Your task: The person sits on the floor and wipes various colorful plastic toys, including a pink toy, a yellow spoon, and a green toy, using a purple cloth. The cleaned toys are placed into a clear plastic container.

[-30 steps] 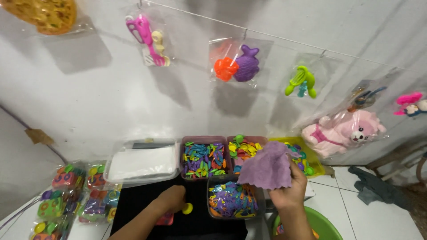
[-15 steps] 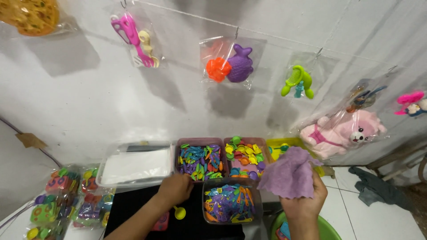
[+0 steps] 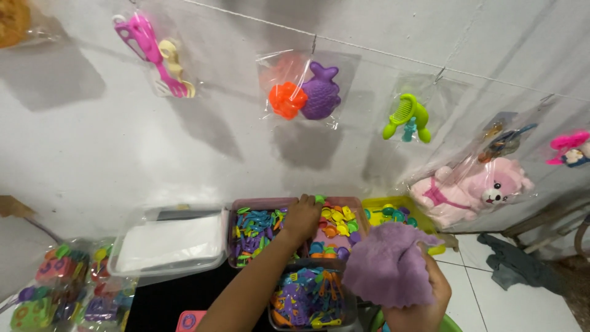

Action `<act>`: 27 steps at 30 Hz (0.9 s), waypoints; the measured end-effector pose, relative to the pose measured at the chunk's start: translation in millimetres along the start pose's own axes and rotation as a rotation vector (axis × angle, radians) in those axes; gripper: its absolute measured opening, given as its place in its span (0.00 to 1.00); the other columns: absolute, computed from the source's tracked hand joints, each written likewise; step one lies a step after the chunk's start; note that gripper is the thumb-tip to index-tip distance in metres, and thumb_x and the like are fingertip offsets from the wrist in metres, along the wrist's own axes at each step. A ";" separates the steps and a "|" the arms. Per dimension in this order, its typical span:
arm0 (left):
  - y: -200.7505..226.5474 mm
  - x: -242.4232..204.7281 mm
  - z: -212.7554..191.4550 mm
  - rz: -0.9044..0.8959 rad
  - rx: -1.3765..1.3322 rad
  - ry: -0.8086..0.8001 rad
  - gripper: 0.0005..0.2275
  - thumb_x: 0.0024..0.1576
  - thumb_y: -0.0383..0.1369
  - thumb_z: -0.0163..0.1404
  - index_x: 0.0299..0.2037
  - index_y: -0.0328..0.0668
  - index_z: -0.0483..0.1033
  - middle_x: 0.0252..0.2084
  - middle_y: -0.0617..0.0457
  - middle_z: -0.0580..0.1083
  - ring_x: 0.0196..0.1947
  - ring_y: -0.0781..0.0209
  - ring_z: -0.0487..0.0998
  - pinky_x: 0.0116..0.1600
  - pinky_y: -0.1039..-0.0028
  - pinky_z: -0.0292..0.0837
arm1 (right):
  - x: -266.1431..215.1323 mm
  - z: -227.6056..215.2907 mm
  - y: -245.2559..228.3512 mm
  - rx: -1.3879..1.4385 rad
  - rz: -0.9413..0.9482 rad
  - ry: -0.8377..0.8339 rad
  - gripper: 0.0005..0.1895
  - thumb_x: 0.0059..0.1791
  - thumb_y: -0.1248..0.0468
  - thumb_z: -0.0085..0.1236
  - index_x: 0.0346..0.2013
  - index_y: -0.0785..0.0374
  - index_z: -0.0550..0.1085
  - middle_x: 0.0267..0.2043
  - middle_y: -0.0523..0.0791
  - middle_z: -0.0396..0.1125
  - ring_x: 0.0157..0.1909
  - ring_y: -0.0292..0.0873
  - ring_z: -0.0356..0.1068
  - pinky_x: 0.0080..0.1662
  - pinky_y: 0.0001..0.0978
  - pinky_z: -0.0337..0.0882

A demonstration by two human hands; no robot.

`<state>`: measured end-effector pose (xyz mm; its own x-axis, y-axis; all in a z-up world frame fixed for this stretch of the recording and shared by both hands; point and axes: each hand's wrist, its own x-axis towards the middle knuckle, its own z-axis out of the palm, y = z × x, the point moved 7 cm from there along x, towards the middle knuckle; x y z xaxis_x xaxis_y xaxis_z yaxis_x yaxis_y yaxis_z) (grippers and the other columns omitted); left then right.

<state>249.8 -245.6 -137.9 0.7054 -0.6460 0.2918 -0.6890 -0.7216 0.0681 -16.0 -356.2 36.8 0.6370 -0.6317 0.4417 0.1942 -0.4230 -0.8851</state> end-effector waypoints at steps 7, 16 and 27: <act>7.6 30.1 26.1 0.034 0.139 -0.017 0.14 0.62 0.30 0.44 0.56 0.40 0.73 0.51 0.40 0.73 0.47 0.42 0.76 0.50 0.55 0.72 | 3.3 11.6 12.0 0.262 0.227 0.113 0.19 0.50 0.65 0.54 0.53 0.73 0.75 0.51 0.52 0.72 0.56 0.43 0.69 0.60 0.33 0.69; -2.7 43.5 48.0 -0.239 0.154 0.096 0.15 0.49 0.34 0.58 0.46 0.46 0.73 0.42 0.47 0.74 0.32 0.48 0.80 0.44 0.58 0.68 | -7.8 39.9 6.7 0.780 0.968 0.280 0.24 0.54 0.54 0.45 0.57 0.68 0.71 0.57 0.48 0.70 0.61 0.43 0.69 0.68 0.33 0.65; -7.9 38.9 41.6 -0.386 0.053 -0.001 0.11 0.55 0.33 0.48 0.48 0.51 0.71 0.37 0.49 0.80 0.36 0.49 0.81 0.54 0.48 0.59 | -7.5 32.5 -18.3 0.652 0.829 0.337 0.22 0.52 0.60 0.48 0.56 0.73 0.72 0.57 0.54 0.71 0.61 0.48 0.71 0.66 0.35 0.69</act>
<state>289.6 -275.4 -166.8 0.9113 -0.3245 0.2534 -0.3631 -0.9236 0.1233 -0.1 -322.7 44.9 0.5350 -0.7475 -0.3938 0.2208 0.5736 -0.7888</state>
